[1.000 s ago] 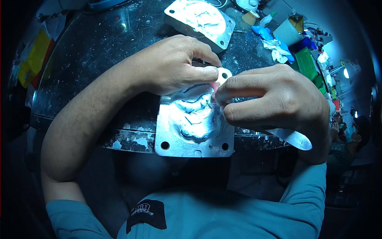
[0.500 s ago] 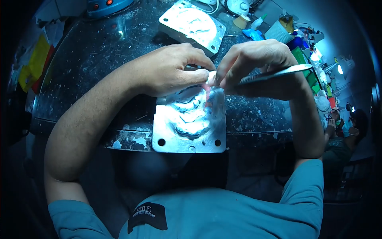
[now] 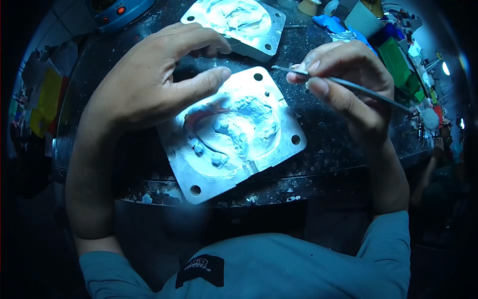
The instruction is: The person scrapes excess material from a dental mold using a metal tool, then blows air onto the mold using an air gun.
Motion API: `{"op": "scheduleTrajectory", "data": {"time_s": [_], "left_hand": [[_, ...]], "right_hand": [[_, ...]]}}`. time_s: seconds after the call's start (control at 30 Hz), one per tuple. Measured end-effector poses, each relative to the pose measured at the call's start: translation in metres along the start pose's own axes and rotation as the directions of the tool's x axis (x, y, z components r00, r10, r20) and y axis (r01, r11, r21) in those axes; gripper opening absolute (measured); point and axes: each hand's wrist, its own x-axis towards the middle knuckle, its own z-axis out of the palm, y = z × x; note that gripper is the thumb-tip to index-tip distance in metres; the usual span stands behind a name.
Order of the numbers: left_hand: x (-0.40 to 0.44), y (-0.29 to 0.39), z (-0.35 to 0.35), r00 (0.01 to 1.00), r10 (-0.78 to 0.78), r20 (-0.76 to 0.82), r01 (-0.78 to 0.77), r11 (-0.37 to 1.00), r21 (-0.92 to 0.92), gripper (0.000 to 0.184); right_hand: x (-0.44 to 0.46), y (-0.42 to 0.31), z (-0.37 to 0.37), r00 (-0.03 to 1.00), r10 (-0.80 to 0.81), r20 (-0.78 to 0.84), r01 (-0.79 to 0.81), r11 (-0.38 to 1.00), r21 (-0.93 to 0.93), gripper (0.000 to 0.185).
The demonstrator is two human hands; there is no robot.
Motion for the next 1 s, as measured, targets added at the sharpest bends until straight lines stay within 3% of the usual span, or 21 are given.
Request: {"op": "scheduleTrajectory", "data": {"time_s": [0.03,0.07,0.1,0.17,0.27,0.3,0.4,0.5,0.7,1.0], "left_hand": [[-0.001,-0.002,0.005,0.989,0.123,-0.076,-0.122,0.992,0.028,0.045],[0.002,-0.003,0.004,0.987,0.156,0.035,-0.149,0.977,-0.15,0.054],[0.004,-0.007,0.011,0.972,0.227,0.056,-0.211,0.956,-0.203,0.059],[0.001,-0.005,0.025,0.976,0.189,0.107,-0.148,0.94,-0.309,0.057],[0.0,0.0,0.035,0.98,0.193,0.044,-0.154,0.884,-0.442,0.049],[-0.001,0.003,0.034,0.967,0.248,0.063,-0.202,0.891,-0.406,0.046],[-0.008,0.022,0.044,0.997,0.066,0.04,-0.034,0.844,-0.535,0.055],[-0.009,0.03,0.043,0.994,0.098,-0.041,-0.106,0.96,-0.259,0.052],[-0.006,0.029,0.029,0.997,-0.008,0.072,0.019,0.989,-0.146,0.061],[-0.006,0.035,0.03,0.98,-0.182,0.085,0.19,0.978,-0.09,0.068]], "right_hand": [[0.0,-0.008,0.007,1.0,0.014,0.005,-0.014,1.0,0.021,0.016],[-0.001,-0.008,0.009,1.0,-0.011,0.019,0.01,1.0,0.023,0.017],[-0.001,-0.007,0.012,0.999,-0.035,0.034,0.034,0.999,0.025,0.018],[-0.003,-0.007,0.015,0.997,-0.056,0.046,0.055,0.998,0.021,0.02],[-0.004,-0.008,0.018,0.998,-0.036,0.049,0.036,0.999,0.004,0.021],[-0.005,-0.009,0.018,0.998,-0.029,0.059,0.029,1.0,-0.007,0.021],[-0.004,-0.016,0.017,0.993,0.03,0.117,-0.02,0.996,-0.082,0.021],[-0.004,-0.02,0.017,0.983,0.079,0.168,-0.059,0.991,-0.117,0.02],[-0.004,-0.025,0.023,0.977,0.081,0.199,-0.053,0.988,-0.144,0.015],[-0.008,-0.031,0.029,0.967,0.17,0.189,-0.144,0.979,-0.141,0.015]]}}
